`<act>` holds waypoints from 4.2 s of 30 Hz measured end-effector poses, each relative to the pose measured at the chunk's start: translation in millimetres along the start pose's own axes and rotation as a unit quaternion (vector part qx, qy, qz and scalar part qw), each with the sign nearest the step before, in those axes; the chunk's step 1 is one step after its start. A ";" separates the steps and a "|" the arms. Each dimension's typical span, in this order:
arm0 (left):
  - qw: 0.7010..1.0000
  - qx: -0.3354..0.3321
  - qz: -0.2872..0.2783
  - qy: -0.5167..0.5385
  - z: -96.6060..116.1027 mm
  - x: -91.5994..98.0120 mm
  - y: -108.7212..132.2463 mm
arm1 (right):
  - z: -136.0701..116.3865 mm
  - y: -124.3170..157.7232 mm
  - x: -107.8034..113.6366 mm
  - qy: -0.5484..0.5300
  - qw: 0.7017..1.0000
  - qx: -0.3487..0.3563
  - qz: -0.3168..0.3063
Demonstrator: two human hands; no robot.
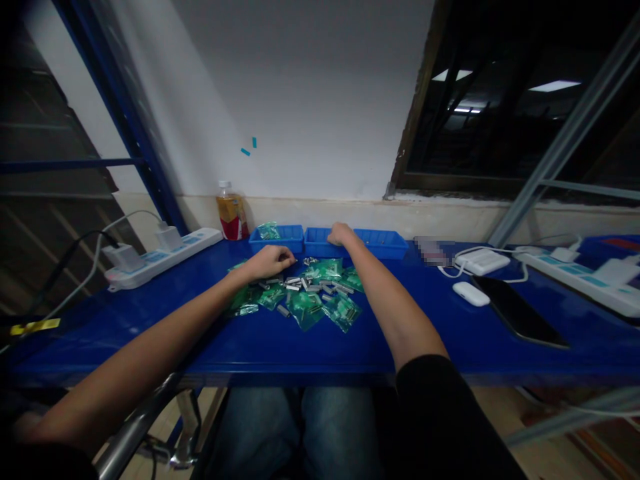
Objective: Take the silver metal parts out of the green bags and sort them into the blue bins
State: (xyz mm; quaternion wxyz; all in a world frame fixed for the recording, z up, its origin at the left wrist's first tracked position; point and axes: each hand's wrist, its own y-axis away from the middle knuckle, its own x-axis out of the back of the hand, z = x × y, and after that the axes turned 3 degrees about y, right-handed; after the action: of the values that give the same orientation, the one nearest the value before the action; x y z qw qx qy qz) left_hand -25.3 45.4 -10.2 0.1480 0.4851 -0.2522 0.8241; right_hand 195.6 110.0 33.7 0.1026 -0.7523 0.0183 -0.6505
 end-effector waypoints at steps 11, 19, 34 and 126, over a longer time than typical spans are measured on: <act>0.959 0.003 -0.005 0.282 14.2 11.4 -0.7 | -24.8 106.2 -8.7 -0.142 0.915 0.315 0.208; 0.949 -0.017 -0.039 0.313 24.7 -0.4 3.0 | -20.5 107.7 -12.8 -0.140 0.910 0.342 0.189; 0.986 -0.121 -0.060 -0.101 6.5 -4.7 -11.3 | 92.5 64.4 -14.3 -0.033 0.965 -0.094 0.241; 0.980 -0.138 0.146 0.011 48.2 6.2 12.3 | -24.7 117.0 -14.9 -0.183 0.921 0.218 0.266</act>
State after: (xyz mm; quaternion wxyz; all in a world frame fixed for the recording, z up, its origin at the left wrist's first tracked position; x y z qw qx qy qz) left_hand 0.6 8.3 11.2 0.0945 0.4088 -0.4302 0.7993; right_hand 181.5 -5.3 1.6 0.4349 -0.7848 0.0567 -0.4378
